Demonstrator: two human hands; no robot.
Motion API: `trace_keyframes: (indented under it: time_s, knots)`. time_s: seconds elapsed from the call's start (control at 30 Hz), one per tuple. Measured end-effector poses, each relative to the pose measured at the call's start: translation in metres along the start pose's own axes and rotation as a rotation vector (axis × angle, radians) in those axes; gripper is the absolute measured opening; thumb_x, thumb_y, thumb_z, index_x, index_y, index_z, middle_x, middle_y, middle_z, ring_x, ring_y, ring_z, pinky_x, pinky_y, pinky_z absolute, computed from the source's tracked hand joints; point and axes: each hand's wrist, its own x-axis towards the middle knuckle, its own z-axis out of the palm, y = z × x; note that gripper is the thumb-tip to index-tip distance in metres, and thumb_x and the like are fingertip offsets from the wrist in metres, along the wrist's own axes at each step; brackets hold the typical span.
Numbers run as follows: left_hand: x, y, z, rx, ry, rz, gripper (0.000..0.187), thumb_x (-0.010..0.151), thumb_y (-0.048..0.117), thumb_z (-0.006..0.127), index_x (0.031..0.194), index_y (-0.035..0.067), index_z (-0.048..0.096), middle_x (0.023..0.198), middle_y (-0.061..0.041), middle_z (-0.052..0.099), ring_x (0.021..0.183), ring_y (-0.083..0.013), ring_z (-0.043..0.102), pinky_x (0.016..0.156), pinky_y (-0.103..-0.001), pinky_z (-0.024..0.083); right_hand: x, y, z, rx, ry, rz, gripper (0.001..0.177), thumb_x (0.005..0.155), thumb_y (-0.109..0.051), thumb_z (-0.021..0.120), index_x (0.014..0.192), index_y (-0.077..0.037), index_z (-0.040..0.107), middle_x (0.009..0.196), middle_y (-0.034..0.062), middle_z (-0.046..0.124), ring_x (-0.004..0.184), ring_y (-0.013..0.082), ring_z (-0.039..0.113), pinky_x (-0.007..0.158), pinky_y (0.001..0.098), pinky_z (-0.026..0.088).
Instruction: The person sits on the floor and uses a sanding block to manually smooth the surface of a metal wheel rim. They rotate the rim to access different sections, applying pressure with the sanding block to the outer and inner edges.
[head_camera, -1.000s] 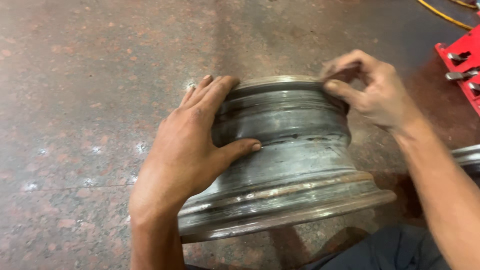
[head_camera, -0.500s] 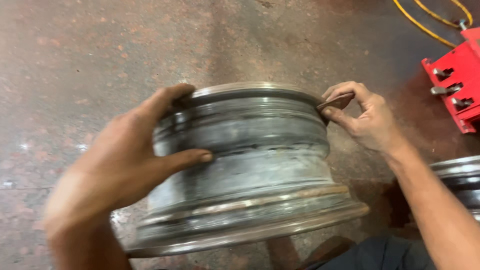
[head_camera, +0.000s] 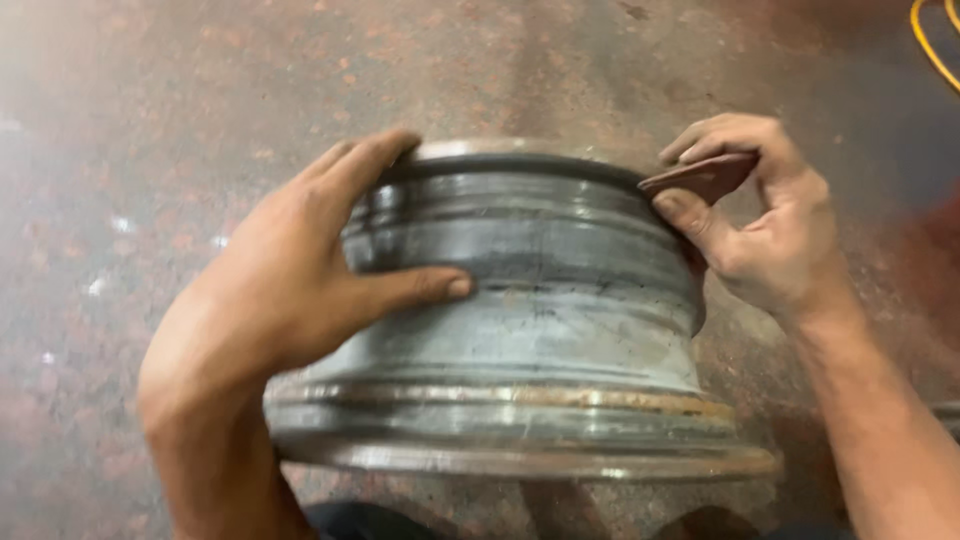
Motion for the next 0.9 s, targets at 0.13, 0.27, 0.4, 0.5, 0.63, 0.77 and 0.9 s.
trace_keyframes:
  time_s: [0.13,0.27,0.4,0.5,0.63,0.77,0.9]
  knots:
    - [-0.001,-0.005,0.004,0.002,0.059,0.092,0.108,0.059,0.052,0.091,0.148,0.009,0.046,0.142,-0.018,0.057,0.127,-0.0349,0.056,0.101,-0.054,0.044,0.031,-0.013,0.019,-0.229,-0.037,-0.271,0.03,0.098,-0.028,0.083,0.115,-0.016,0.061,0.115,0.0045,0.065,0.124,0.0224,0.058,0.114,0.0483,0.047]
    - [-0.008,-0.007,-0.001,-0.037,0.099,0.164,0.109,0.061,0.05,0.091,0.151,0.008,0.046,0.144,-0.02,0.057,0.128,-0.0378,0.057,0.098,-0.053,0.045,0.059,-0.036,0.052,-0.397,-0.078,-0.489,0.03,0.086,-0.027,0.084,0.105,-0.013,0.065,0.109,0.0042,0.071,0.123,0.0314,0.056,0.107,0.0541,0.038]
    - [-0.008,-0.008,0.0,-0.065,0.049,0.077,0.107,0.061,0.052,0.09,0.15,0.014,0.046,0.143,-0.014,0.058,0.123,-0.0317,0.059,0.101,-0.052,0.044,0.018,-0.021,0.029,-0.198,-0.012,-0.208,0.024,0.1,-0.023,0.08,0.117,-0.017,0.064,0.12,0.003,0.067,0.13,0.0237,0.059,0.119,0.0488,0.049]
    - [-0.006,-0.001,0.006,-0.06,0.068,0.098,0.109,0.058,0.052,0.09,0.151,0.014,0.048,0.142,-0.012,0.061,0.12,-0.0295,0.061,0.101,-0.049,0.046,-0.006,-0.015,0.003,-0.089,0.023,-0.004,0.027,0.097,-0.026,0.079,0.116,-0.018,0.062,0.121,0.002,0.065,0.124,0.0205,0.062,0.111,0.0428,0.057]
    - [-0.002,0.013,0.014,-0.023,0.138,0.193,0.105,0.057,0.054,0.092,0.143,0.01,0.051,0.137,-0.014,0.063,0.121,-0.0318,0.063,0.1,-0.049,0.046,0.029,-0.029,0.018,-0.428,0.013,-0.261,0.038,0.082,-0.021,0.086,0.11,-0.008,0.064,0.115,0.0138,0.065,0.122,0.0353,0.056,0.102,0.0504,0.052]
    - [-0.005,0.019,0.015,-0.03,0.144,0.169,0.108,0.055,0.054,0.093,0.147,0.013,0.052,0.139,-0.015,0.062,0.117,-0.0322,0.062,0.096,-0.05,0.047,0.053,-0.043,0.035,-0.394,-0.056,-0.377,0.033,0.086,-0.021,0.087,0.111,-0.011,0.066,0.116,0.0089,0.068,0.122,0.0327,0.06,0.098,0.0471,0.055]
    - [-0.007,0.012,0.017,-0.067,0.161,0.191,0.102,0.058,0.053,0.091,0.142,0.012,0.053,0.135,-0.012,0.063,0.119,-0.0303,0.062,0.1,-0.049,0.047,0.013,-0.028,0.008,-0.188,-0.001,0.036,0.035,0.087,-0.022,0.081,0.114,-0.012,0.062,0.117,0.0112,0.062,0.101,0.02,0.066,0.086,0.0338,0.062]
